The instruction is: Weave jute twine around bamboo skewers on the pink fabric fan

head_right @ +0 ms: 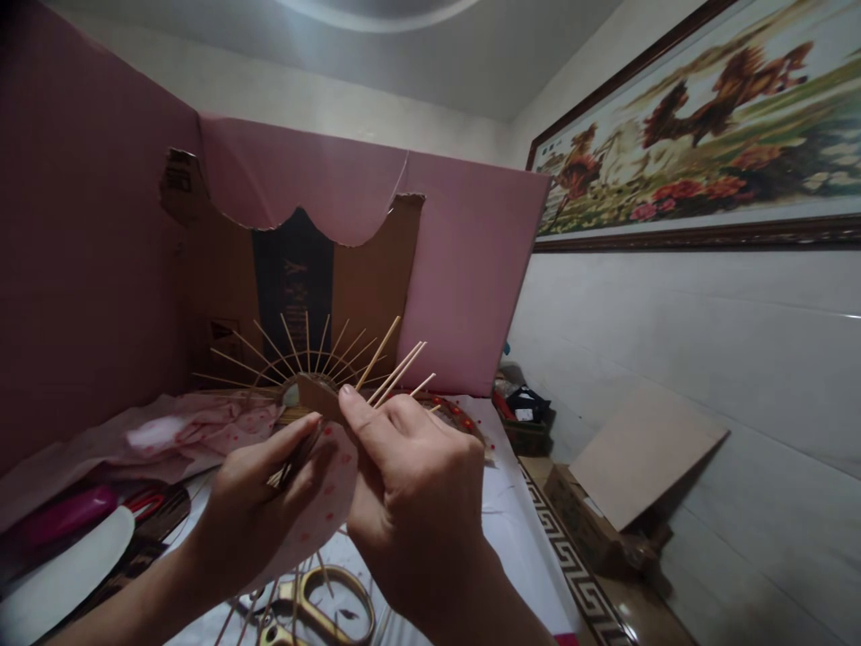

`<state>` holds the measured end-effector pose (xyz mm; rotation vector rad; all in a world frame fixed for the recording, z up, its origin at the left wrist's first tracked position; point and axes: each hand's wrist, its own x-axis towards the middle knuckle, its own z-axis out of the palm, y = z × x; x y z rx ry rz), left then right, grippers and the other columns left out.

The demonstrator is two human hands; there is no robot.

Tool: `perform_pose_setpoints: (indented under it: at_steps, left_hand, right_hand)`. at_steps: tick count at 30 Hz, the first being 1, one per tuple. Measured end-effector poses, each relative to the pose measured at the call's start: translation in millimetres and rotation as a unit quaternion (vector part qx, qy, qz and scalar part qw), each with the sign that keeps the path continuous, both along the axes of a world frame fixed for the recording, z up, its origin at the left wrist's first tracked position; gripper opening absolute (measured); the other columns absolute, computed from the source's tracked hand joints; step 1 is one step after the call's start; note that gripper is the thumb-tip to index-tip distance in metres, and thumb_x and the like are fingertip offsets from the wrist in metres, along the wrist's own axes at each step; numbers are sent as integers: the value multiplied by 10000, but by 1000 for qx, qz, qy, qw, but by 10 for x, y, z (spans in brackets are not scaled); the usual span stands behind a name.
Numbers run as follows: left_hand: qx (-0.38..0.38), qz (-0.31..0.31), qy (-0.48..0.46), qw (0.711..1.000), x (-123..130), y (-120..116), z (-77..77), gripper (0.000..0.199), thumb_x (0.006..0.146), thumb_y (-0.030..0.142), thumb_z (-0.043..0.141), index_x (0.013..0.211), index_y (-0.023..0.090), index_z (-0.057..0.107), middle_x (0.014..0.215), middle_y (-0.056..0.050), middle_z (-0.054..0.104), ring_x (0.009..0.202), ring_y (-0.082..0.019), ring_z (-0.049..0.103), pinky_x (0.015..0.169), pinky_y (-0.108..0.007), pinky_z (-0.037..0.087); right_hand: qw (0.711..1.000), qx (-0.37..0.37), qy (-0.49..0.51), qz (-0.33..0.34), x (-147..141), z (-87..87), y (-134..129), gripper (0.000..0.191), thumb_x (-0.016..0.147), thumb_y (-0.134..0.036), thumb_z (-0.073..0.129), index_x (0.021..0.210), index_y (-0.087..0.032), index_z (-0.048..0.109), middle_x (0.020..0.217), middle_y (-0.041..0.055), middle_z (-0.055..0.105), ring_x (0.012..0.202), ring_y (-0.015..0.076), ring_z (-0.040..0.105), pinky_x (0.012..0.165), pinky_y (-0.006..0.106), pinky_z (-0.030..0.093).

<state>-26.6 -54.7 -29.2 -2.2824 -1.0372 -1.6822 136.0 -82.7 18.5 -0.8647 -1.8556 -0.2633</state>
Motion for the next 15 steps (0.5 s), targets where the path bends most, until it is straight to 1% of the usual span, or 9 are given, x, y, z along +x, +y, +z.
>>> perform_pose_setpoints:
  at_steps: [3, 6, 8, 10, 12, 13, 15]
  left_hand:
    - [-3, -6, 14, 1000, -4, -2, -3, 76, 874, 183, 526, 888, 157, 597, 634, 3, 644, 507, -91, 575, 491, -197, 446]
    - [-12, -19, 14, 1000, 3, -6, 7, 80, 883, 188, 506, 824, 172, 558, 573, 32, 565, 469, -78, 507, 462, -197, 402]
    - [-29, -21, 14, 999, 8, -6, 8, 98, 889, 203, 497, 811, 176, 549, 577, 33, 556, 472, -77, 499, 460, -197, 393]
    - [-46, -18, 14, 999, 10, -8, 5, 109, 891, 215, 499, 808, 174, 556, 585, 29, 568, 480, -78, 508, 469, -196, 399]
    - [-47, -16, 1, 999, 6, -15, 10, 101, 887, 214, 509, 841, 163, 583, 621, 13, 622, 507, -85, 551, 498, -194, 426]
    - [-45, -19, -10, 999, 3, -23, 20, 99, 882, 211, 518, 880, 156, 601, 662, -1, 659, 538, -91, 585, 522, -191, 445]
    - [-59, -35, -35, 997, -7, -46, 54, 159, 878, 216, 530, 990, 152, 624, 791, -31, 719, 645, -109, 649, 589, -187, 483]
  right_hand:
    - [1000, 5, -25, -15, 13, 10, -26, 369, 842, -148, 521, 1181, -177, 664, 738, 63, 631, 673, 170, 583, 604, 297, 494]
    - [999, 10, -35, -19, 24, 20, -55, 370, 836, -144, 520, 1171, -181, 670, 717, 58, 626, 661, 165, 586, 591, 278, 496]
    - [999, 12, -39, -17, 24, 22, -63, 368, 834, -141, 519, 1165, -179, 674, 716, 59, 627, 663, 166, 592, 587, 276, 497]
    - [999, 10, -39, -13, 18, 19, -56, 370, 836, -134, 515, 1168, -175, 672, 727, 63, 630, 672, 171, 598, 592, 285, 500]
    - [1000, 1, -31, -3, 7, 14, -35, 370, 837, -128, 518, 1172, -173, 669, 744, 65, 637, 677, 174, 601, 598, 299, 504]
    - [1000, -4, -19, 7, 1, 13, -24, 363, 838, -126, 525, 1169, -172, 670, 752, 64, 643, 671, 171, 602, 592, 299, 504]
    - [999, -5, 31, 37, -7, 13, -7, 337, 841, -116, 543, 1145, -168, 678, 778, 59, 662, 659, 156, 606, 578, 286, 503]
